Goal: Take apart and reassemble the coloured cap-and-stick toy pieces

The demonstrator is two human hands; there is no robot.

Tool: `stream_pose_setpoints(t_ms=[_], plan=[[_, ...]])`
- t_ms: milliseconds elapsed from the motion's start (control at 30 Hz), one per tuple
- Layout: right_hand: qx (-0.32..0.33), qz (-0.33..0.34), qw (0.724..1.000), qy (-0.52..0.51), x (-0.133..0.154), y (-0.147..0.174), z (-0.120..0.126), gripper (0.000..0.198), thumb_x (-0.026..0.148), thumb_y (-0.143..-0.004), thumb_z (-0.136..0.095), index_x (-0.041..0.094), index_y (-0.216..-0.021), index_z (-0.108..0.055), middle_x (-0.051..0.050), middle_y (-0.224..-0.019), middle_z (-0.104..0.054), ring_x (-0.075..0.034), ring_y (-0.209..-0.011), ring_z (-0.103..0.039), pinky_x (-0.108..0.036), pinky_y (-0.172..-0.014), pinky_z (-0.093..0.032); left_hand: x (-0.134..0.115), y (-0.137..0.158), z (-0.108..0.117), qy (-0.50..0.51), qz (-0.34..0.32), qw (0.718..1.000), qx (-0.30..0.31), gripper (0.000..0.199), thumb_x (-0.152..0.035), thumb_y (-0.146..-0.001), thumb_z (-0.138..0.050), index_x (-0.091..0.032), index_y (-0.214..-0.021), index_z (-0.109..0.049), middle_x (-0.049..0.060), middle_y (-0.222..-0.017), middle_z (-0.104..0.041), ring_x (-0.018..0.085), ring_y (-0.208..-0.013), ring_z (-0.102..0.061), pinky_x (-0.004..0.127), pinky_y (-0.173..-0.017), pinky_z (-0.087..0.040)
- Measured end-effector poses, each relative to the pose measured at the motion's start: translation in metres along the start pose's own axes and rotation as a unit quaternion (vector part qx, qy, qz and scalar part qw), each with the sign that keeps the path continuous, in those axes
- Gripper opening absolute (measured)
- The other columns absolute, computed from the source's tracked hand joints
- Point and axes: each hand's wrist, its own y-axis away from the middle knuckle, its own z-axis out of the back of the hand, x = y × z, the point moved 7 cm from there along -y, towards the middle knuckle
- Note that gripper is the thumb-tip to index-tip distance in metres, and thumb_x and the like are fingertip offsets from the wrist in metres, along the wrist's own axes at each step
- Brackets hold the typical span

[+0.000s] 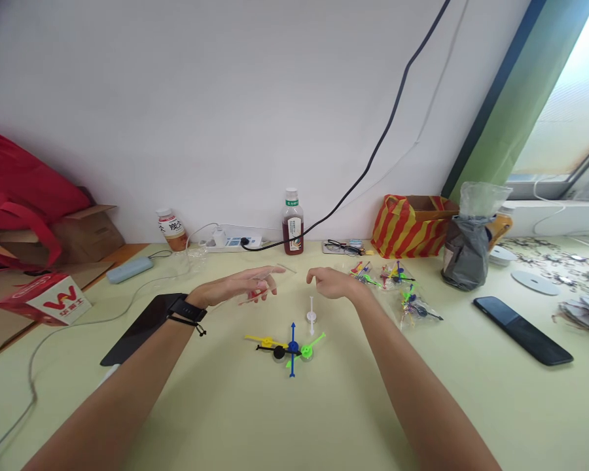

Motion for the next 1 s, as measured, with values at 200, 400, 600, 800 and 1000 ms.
stream_pose_setpoints(t_ms=[200,400,600,800,1000], plan=[[0.06,-0.009,0.998,-0.007,0.012,-0.007,-0.025,0.012,0.025,-0.077,-0.071,0.017,-0.086,-0.072,-0.008,-0.094,-0.073,-0.02,-0.08,-0.064,-0.025,-0.061,-0.043,-0.002,0.002,0.002,-0.008,-0.003,1.0,-0.006,0.066,-0.058,-0.094,-0.052,-0.032,-0.154,-0.041,0.008,-0.117,-0.065,0.019,-0.088,-0.057,0.028,-0.065,-0.042],[0.044,0.007,0.996,-0.071,0.005,0.005,-0.002,0.009,0.024,-0.083,-0.062,0.017,-0.085,-0.065,-0.006,-0.082,-0.072,-0.016,-0.07,-0.064,-0.022,-0.055,-0.043,0.0,0.003,0.004,-0.005,0.0,1.0,-0.008,0.069,-0.062,-0.092,-0.053,-0.033,-0.154,-0.042,0.008,-0.115,-0.066,0.018,-0.085,-0.055,0.028,-0.061,-0.039],[-0.171,0.068,0.949,-0.257,-0.006,0.031,0.063,0.022,0.04,-0.087,-0.064,0.018,-0.088,-0.061,-0.004,-0.075,-0.068,-0.014,-0.065,-0.062,-0.023,-0.056,-0.047,0.005,0.001,0.008,0.006,-0.006,1.0,-0.007,0.068,-0.061,-0.093,-0.053,-0.033,-0.154,-0.041,0.008,-0.116,-0.066,0.018,-0.085,-0.054,0.028,-0.064,-0.041],[-0.285,0.15,0.885,-0.338,0.013,0.049,0.089,0.03,0.046,-0.083,-0.072,0.018,-0.085,-0.063,-0.004,-0.075,-0.067,-0.015,-0.066,-0.063,-0.028,-0.063,-0.053,0.003,-0.005,-0.001,0.05,-0.042,0.998,0.012,0.068,-0.056,-0.096,-0.052,-0.029,-0.157,-0.037,0.011,-0.116,-0.063,0.017,-0.083,-0.051,0.026,-0.061,-0.039],[-0.252,0.191,0.886,-0.338,0.036,0.039,0.076,0.024,0.04,-0.083,-0.073,0.017,-0.086,-0.066,-0.003,-0.076,-0.068,-0.016,-0.067,-0.066,-0.029,-0.063,-0.054,-0.008,-0.009,-0.016,0.11,-0.08,0.99,0.044,0.065,-0.049,-0.099,-0.051,-0.028,-0.158,-0.033,0.011,-0.113,-0.061,0.016,-0.077,-0.048,0.025,-0.056,-0.034]])
